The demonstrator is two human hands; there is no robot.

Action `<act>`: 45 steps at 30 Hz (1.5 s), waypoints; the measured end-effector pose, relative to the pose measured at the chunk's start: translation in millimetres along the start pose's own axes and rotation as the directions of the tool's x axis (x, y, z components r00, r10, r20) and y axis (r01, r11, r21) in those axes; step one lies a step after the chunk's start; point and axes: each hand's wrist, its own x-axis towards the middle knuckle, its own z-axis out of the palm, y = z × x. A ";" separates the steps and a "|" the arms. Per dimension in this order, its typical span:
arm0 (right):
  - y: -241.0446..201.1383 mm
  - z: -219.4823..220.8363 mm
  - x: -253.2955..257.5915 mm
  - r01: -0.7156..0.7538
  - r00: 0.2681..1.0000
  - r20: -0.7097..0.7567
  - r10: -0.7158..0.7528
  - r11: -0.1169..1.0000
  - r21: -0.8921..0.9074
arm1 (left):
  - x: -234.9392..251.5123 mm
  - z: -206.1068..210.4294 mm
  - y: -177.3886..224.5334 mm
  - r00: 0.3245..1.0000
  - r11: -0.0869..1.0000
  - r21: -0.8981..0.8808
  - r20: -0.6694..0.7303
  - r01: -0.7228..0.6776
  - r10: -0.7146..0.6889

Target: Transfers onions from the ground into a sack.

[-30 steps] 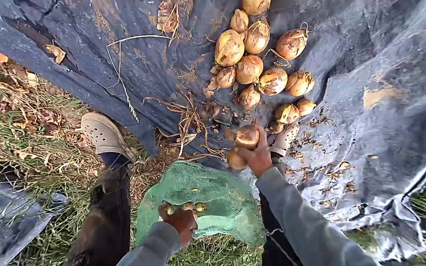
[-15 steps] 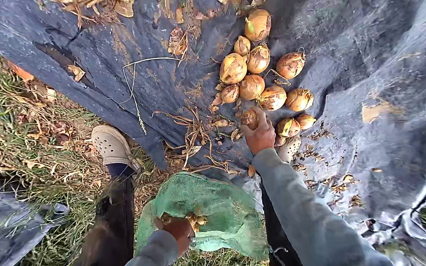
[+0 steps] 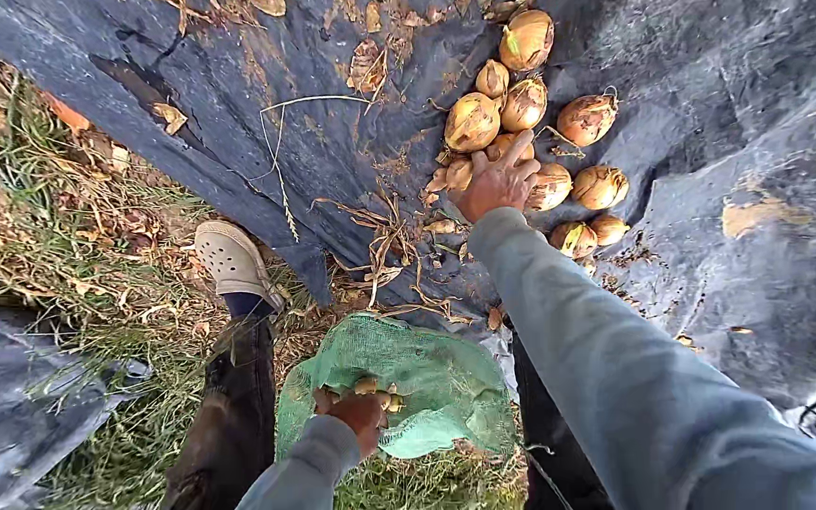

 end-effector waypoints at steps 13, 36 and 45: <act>38.9 -4.7 -137.9 0.410 0.903 0.041 -0.427 0.888 0.210 | 3.3 7.9 -3.0 0.999 0.999 -0.009 -0.009 0.041 -0.041; 52.4 -39.3 -40.2 0.370 0.921 0.041 -0.388 0.902 0.221 | 2.1 13.9 0.6 0.999 0.999 0.026 0.003 -0.033 0.033; -4.2 -63.3 73.4 0.213 0.971 0.112 -0.211 0.977 -0.009 | -0.9 8.6 -2.3 0.998 1.000 -0.001 0.053 0.013 -0.013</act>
